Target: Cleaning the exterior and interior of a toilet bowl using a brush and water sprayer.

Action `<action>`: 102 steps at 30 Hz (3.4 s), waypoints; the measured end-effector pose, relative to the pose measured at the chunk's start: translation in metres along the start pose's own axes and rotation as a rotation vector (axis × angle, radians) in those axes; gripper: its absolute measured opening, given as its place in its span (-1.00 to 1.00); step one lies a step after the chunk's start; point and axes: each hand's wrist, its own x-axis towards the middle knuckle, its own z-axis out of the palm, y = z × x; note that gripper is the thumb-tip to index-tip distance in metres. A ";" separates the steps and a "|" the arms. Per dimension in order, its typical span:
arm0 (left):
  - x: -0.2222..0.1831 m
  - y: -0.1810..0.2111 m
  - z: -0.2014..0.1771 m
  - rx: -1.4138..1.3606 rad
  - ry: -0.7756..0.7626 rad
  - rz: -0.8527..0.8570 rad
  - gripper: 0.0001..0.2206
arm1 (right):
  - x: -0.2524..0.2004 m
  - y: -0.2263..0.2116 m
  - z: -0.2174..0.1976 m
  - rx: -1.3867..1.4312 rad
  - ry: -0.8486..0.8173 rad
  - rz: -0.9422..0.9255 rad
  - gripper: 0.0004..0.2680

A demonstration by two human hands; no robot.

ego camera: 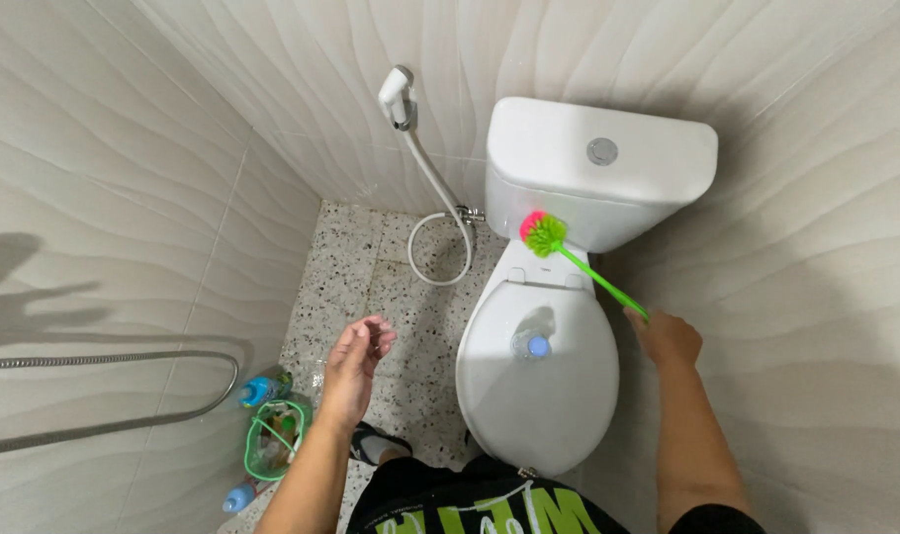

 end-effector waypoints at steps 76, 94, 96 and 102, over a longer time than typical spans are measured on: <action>-0.010 -0.018 0.006 -0.031 0.023 0.004 -0.69 | 0.035 0.041 -0.043 0.033 0.204 -0.075 -0.61; -0.013 -0.015 0.000 -0.041 0.063 0.008 -0.72 | 0.054 0.033 0.004 -0.068 0.118 0.048 -0.57; -0.016 -0.017 -0.005 -0.051 0.068 0.009 -0.71 | 0.043 0.024 -0.013 -0.065 0.117 0.008 -0.54; -0.022 -0.027 -0.007 -0.019 0.065 0.021 -0.70 | 0.066 0.008 0.022 -0.040 0.154 -0.156 -0.58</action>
